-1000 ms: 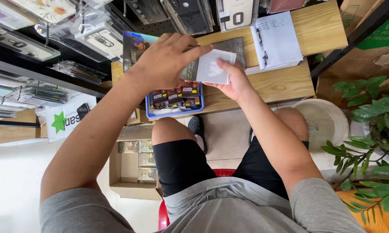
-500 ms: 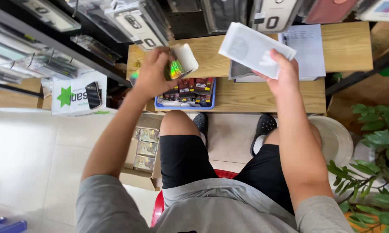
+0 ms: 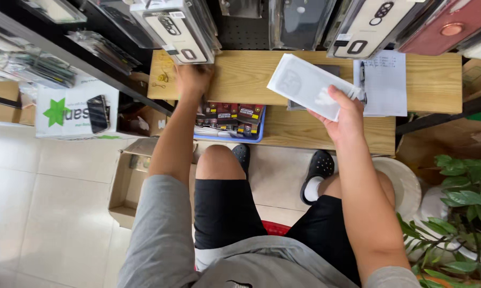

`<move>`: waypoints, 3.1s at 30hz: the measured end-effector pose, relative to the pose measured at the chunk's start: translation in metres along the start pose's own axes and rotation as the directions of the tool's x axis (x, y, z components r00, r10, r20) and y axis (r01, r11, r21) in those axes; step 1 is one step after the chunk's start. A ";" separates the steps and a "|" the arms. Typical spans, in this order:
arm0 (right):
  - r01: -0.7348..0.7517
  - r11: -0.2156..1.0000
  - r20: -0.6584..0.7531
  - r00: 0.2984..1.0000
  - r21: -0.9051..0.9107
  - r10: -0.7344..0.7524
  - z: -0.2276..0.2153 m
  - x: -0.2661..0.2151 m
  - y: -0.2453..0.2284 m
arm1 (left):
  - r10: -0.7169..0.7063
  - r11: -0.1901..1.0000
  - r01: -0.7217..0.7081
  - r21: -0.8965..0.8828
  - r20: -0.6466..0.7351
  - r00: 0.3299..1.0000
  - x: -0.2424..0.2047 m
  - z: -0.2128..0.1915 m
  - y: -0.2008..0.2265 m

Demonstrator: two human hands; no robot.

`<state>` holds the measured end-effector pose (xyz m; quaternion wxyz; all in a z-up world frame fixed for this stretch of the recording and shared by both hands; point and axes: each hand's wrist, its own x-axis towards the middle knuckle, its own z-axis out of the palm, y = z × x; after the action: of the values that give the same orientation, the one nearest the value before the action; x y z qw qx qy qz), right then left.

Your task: The person wipes a product box with a cloth, removes a screen protector from its sleeve, and then wipes the surface of a smartphone screen with the cloth.

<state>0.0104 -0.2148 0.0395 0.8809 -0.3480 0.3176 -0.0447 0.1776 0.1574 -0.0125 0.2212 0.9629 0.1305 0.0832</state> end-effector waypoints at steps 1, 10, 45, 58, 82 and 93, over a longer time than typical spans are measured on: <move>0.004 1.000 0.002 1.000 -0.003 -0.004 0.002 0.000 -0.001 | -0.034 0.999 0.034 -0.008 0.013 0.999 0.010 0.002 0.003; 0.001 0.999 0.023 1.000 -0.043 0.000 0.009 0.000 -0.001 | 0.096 0.992 -0.098 0.086 0.020 0.995 -0.011 -0.002 0.003; 0.402 0.767 0.506 0.855 -0.500 -0.119 -0.003 -0.003 0.024 | 0.088 0.692 -0.208 -0.691 -0.205 0.975 -0.115 0.077 0.088; 0.412 0.664 0.480 0.873 -0.624 -0.089 -0.011 -0.001 0.027 | -0.071 0.751 -0.054 -0.658 -0.161 0.984 -0.117 0.081 0.095; 0.355 0.773 0.542 0.840 -0.526 -0.017 0.013 0.011 0.097 | 0.036 0.669 0.249 -0.700 0.365 0.930 -0.158 0.000 0.110; 0.562 0.537 0.490 0.823 -0.629 -0.287 0.005 0.018 0.100 | -0.054 0.339 0.399 -0.852 0.406 0.912 -0.151 0.067 0.084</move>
<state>0.0133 -0.1423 -0.0313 0.6562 -0.7493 0.0594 -0.0667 0.0671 0.0137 -0.0499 0.7462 0.6449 0.1600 -0.0408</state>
